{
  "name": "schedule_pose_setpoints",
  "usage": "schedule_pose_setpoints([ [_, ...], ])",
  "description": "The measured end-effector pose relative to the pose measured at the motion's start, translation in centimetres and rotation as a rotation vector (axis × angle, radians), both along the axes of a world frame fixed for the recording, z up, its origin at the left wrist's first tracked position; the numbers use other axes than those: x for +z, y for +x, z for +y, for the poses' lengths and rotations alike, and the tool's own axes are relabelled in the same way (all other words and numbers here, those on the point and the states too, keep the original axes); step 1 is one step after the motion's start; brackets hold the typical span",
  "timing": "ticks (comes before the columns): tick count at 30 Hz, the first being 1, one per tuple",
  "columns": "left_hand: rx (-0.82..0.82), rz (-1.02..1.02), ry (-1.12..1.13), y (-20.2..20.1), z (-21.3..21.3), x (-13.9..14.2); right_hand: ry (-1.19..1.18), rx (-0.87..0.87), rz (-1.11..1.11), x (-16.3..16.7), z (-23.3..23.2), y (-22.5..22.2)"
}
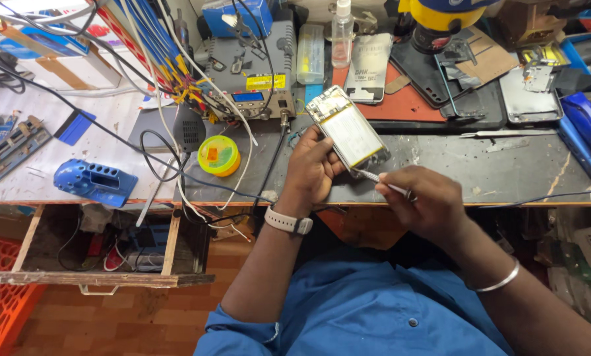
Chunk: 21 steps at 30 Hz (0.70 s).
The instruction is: The person disassembles a smartphone by removing screws, prying open the casing, and detaching internal components. They use a screwdriver and a hot air gun to separate the back cover and remove the battery and motherboard.
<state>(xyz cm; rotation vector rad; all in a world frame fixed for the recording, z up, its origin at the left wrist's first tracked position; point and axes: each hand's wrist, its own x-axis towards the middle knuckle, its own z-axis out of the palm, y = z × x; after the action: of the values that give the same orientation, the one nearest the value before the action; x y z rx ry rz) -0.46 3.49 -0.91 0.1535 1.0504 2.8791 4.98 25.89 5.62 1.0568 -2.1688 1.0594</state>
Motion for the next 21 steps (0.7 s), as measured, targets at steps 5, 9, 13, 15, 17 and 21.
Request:
schedule_pose_setpoints([
  [5, 0.03, -0.077, 0.007, 0.0, 0.2, -0.2, 0.067, 0.081, 0.25, -0.4, -0.5, 0.9],
  [9, 0.054, -0.031, 0.002, 0.2, 0.4, 0.0, 0.122, 0.042, 0.324, -0.2, -0.7, 1.2],
  [13, 0.098, -0.053, -0.017, 0.1, 0.6, 0.1, 0.198, -0.052, 0.39, -0.3, -1.1, 1.6],
  [15, 0.127, -0.051, -0.017, 0.1, 0.8, 0.1, 0.205, -0.103, 0.388, -0.4, -1.4, 1.9],
  [17, 0.145, -0.04, -0.015, 0.1, 1.0, 0.2, 0.206, -0.15, 0.387, -0.6, -2.0, 2.2],
  [21, 0.19, -0.074, -0.072, 0.2, 1.0, 0.4, 0.263, -0.267, 0.279, -0.8, -3.4, 2.8],
])
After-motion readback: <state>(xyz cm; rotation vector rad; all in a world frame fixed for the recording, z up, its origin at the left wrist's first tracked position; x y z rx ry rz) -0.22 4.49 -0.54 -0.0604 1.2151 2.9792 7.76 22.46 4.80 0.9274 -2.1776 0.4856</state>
